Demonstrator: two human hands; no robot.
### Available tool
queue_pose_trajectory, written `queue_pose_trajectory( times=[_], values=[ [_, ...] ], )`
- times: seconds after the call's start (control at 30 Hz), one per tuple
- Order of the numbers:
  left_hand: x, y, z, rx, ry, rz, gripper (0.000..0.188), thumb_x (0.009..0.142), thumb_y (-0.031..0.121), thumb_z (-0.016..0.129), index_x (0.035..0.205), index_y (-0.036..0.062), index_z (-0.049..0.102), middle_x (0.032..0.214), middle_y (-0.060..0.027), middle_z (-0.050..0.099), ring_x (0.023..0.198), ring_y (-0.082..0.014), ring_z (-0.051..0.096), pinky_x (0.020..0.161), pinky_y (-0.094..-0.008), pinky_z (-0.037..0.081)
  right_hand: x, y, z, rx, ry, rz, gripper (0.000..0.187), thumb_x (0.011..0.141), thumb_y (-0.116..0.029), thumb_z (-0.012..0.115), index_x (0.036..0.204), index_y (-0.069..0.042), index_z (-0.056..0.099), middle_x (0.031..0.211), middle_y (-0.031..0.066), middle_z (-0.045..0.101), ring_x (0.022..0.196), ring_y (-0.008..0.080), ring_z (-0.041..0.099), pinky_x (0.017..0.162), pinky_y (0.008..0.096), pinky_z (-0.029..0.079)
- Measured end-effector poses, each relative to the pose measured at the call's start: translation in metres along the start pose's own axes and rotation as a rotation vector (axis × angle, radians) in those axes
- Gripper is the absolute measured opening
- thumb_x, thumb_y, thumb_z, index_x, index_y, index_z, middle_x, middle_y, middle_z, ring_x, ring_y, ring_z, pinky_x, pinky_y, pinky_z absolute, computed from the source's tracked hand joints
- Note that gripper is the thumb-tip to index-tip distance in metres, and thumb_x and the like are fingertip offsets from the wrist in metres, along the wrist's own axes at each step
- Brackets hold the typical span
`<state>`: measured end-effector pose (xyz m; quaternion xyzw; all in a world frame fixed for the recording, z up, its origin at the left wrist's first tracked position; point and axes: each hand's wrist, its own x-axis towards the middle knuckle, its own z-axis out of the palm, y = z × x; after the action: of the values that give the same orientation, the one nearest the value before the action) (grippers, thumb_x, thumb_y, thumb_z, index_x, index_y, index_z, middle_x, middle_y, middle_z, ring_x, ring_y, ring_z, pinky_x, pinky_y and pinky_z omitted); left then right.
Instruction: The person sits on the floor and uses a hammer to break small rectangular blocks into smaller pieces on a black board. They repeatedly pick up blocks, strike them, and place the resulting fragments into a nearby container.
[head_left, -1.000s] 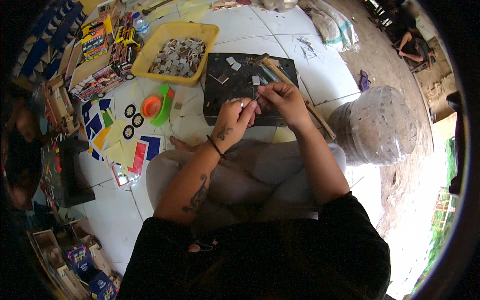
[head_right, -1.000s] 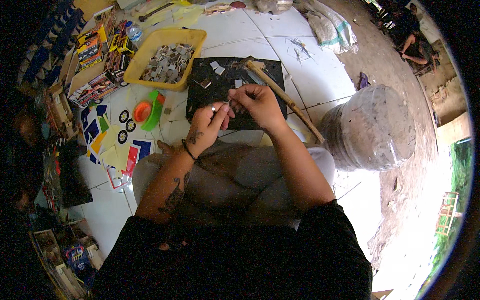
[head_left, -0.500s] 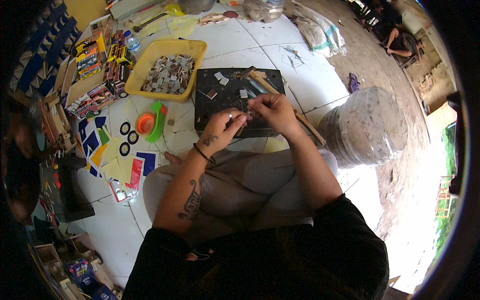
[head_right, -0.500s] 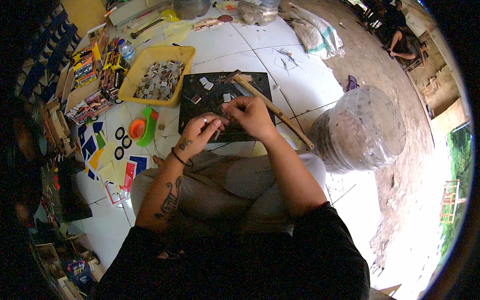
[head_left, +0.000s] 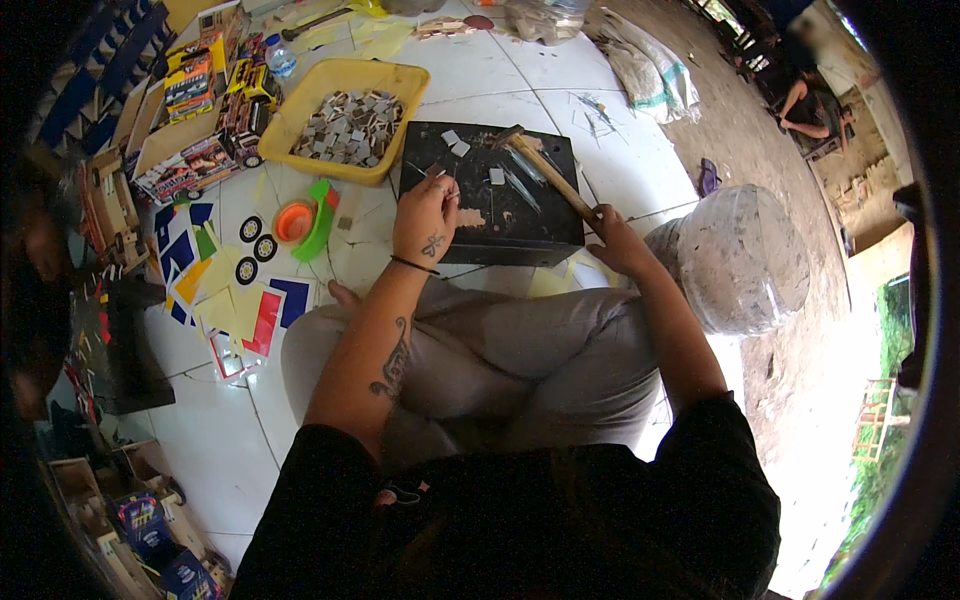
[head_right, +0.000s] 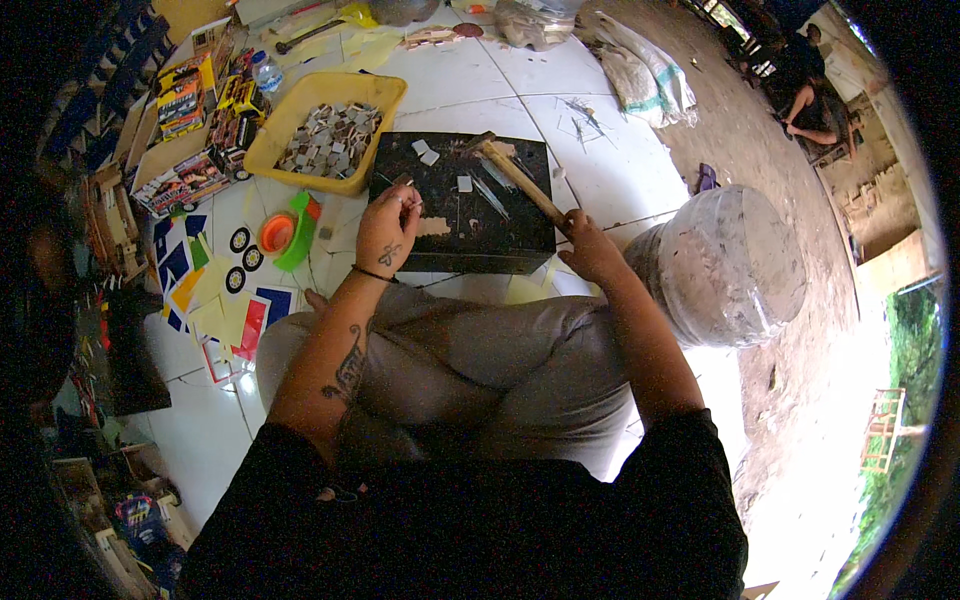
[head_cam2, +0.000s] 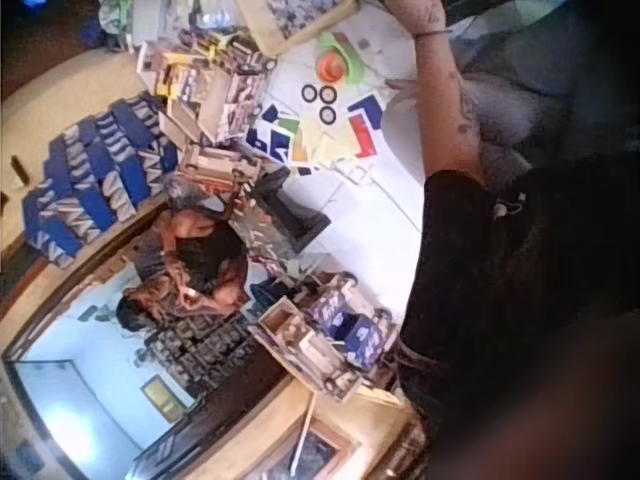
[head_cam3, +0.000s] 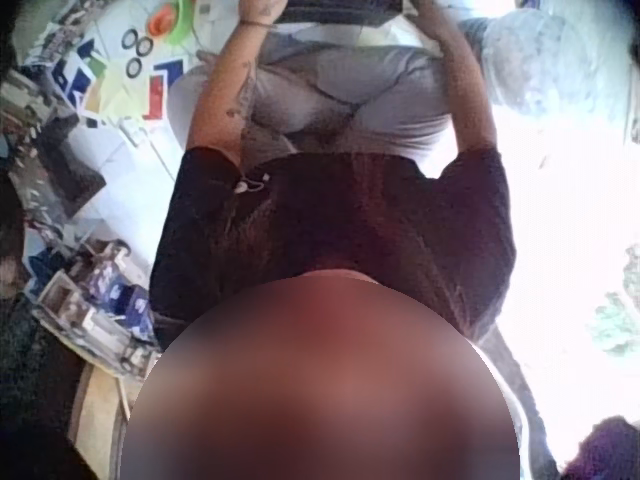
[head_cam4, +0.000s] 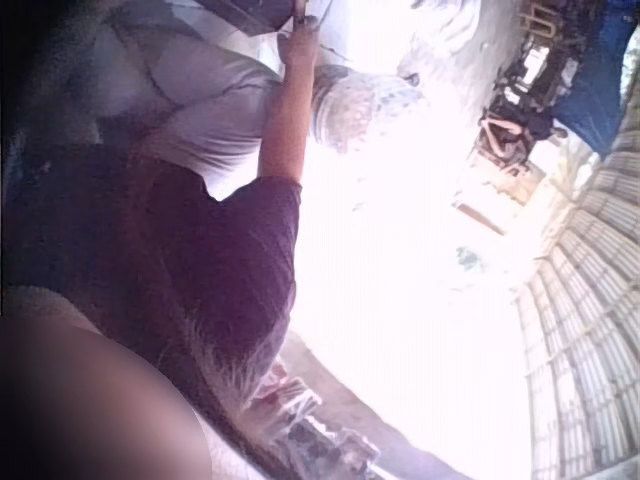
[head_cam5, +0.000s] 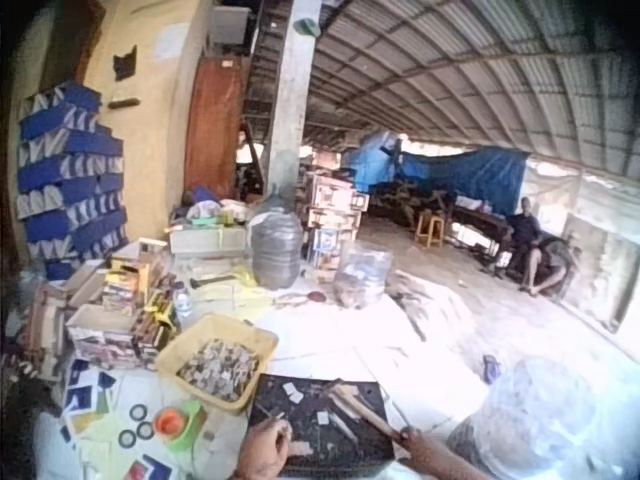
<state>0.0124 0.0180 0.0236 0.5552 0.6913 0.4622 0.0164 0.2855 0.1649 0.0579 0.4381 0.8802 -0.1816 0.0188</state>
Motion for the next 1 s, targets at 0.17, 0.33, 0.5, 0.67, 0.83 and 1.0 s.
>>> queue_pose_trajectory(
  times=[0.17,0.33,0.5,0.67,0.83,1.0],
  values=[
    [-0.005,-0.006,0.008,0.104,0.015,0.054,0.012,0.086,0.012,0.058,0.088,0.0008,0.062,0.082,-0.0147,0.062,0.074,-0.0299,0.060,0.069,-0.0379,0.049,-0.002,-0.005,-0.014,0.207,0.270,-0.153,0.041,0.082,-0.007,0.059,0.120,-0.003,0.044,0.096,0.0237,0.060,0.092,0.0372,0.060,0.078,0.0425,0.047],
    [-0.007,-0.007,0.015,0.145,0.074,0.074,0.016,0.087,0.015,0.057,0.087,0.0012,0.064,0.085,-0.0145,0.063,0.079,-0.0322,0.059,0.075,-0.0407,0.047,-0.054,-0.047,-0.056,0.534,0.102,-0.067,0.045,0.090,-0.004,0.051,0.133,-0.010,0.041,0.084,0.0091,0.056,0.065,0.0163,0.053,0.061,0.0287,0.045],
    [-0.009,-0.010,0.018,0.183,0.075,0.074,0.017,0.087,0.016,0.057,0.088,0.0010,0.064,0.086,-0.0147,0.064,0.079,-0.0329,0.059,0.076,-0.0415,0.047,-0.119,-0.088,-0.029,0.334,0.171,-0.241,0.051,0.092,-0.003,0.046,0.139,-0.016,0.034,0.097,0.0137,0.061,0.079,0.0226,0.063,0.069,0.0308,0.049],
    [-0.011,-0.013,0.022,0.173,0.138,0.112,0.016,0.087,0.016,0.057,0.087,0.0015,0.063,0.084,-0.0144,0.063,0.079,-0.0330,0.059,0.076,-0.0417,0.048,-0.141,-0.101,-0.014,0.215,0.252,-0.195,0.057,0.088,-0.004,0.049,0.140,-0.019,0.033,0.101,0.0191,0.059,0.085,0.0360,0.062,0.073,0.0436,0.050],
    [-0.012,-0.013,0.023,0.219,0.122,0.105,0.014,0.086,0.015,0.058,0.087,0.0019,0.063,0.084,-0.0143,0.063,0.079,-0.0329,0.058,0.076,-0.0413,0.048,-0.146,-0.101,-0.017,0.223,0.236,-0.225,0.058,0.088,-0.004,0.049,0.141,-0.021,0.033,0.093,0.0181,0.058,0.079,0.0362,0.061,0.068,0.0431,0.050],
    [-0.012,-0.011,0.021,0.225,0.101,0.112,0.015,0.086,0.016,0.058,0.086,0.0015,0.064,0.085,-0.0153,0.063,0.081,-0.0327,0.059,0.078,-0.0417,0.047,-0.147,-0.099,-0.017,0.221,0.196,-0.232,0.060,0.086,-0.003,0.050,0.141,-0.021,0.033,0.095,0.0194,0.059,0.080,0.0361,0.062,0.068,0.0424,0.050]
  ],
)
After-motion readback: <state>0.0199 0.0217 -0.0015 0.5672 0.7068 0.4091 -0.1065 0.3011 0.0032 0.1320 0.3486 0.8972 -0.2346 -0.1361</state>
